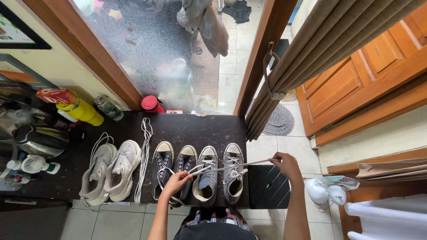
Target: The person unlaces a pair of black canvas shoes and then relaces them. They remove the laces, thread them back through the eyelets, and tie the laces into a knot.
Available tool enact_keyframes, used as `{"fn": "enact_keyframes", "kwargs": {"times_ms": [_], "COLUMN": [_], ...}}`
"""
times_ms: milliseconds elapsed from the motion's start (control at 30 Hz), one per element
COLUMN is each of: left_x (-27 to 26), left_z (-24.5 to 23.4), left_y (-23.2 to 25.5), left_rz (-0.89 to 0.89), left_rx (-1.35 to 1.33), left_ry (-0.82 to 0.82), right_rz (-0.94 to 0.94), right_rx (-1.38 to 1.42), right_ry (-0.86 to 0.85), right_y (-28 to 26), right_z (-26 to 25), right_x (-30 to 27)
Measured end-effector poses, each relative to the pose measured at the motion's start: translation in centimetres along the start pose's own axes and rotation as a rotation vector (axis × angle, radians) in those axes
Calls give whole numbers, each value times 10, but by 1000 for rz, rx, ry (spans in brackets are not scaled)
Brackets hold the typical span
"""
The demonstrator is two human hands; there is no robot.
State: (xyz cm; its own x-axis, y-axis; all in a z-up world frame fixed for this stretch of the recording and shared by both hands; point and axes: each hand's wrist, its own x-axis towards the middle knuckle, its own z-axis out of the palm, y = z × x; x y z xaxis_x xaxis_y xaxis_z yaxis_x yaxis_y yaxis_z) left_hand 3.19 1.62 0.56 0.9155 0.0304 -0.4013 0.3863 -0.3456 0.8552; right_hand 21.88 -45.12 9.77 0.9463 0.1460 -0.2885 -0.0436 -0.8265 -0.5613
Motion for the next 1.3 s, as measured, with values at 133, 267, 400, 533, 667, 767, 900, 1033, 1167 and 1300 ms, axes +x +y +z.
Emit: {"fn": "enact_keyframes", "kwargs": {"times_ms": [133, 267, 400, 533, 667, 767, 900, 1033, 1167, 1300], "left_x": [4, 6, 4, 1, -3, -2, -1, -7, -14, -19], "left_z": [-1, 0, 5, 10, 13, 14, 18, 22, 24, 27], "left_y": [-10, -16, -18, -19, -21, -18, -5, 13, 29, 37], "left_rz": [-5, -34, -58, 0, -14, -3, 75, 107, 91, -65], "left_rx": [-10, -106, -77, -90, -125, -74, -74, 101, 66, -6], "left_ry": [-12, -5, -22, -39, -54, -45, -56, -61, -80, -50], "right_rz": [-208, -245, -90, -146, -111, -42, 12, -18, -19, -175], "right_rx": [102, 906, 1440, 1738, 1627, 1411, 1019, 668, 469, 419], "right_ry": [229, 186, 86, 70, 72, -20, -169, -324, -457, -407], "right_y": [15, 28, 26, 14, -2, -15, -34, -53, -67, -81], "right_z": [15, 30, 30, 20, 24, 45, 86, 129, 163, 191], "right_x": [11, 26, 31, 24, 29, 32, 38, 35, 28, 26]}}
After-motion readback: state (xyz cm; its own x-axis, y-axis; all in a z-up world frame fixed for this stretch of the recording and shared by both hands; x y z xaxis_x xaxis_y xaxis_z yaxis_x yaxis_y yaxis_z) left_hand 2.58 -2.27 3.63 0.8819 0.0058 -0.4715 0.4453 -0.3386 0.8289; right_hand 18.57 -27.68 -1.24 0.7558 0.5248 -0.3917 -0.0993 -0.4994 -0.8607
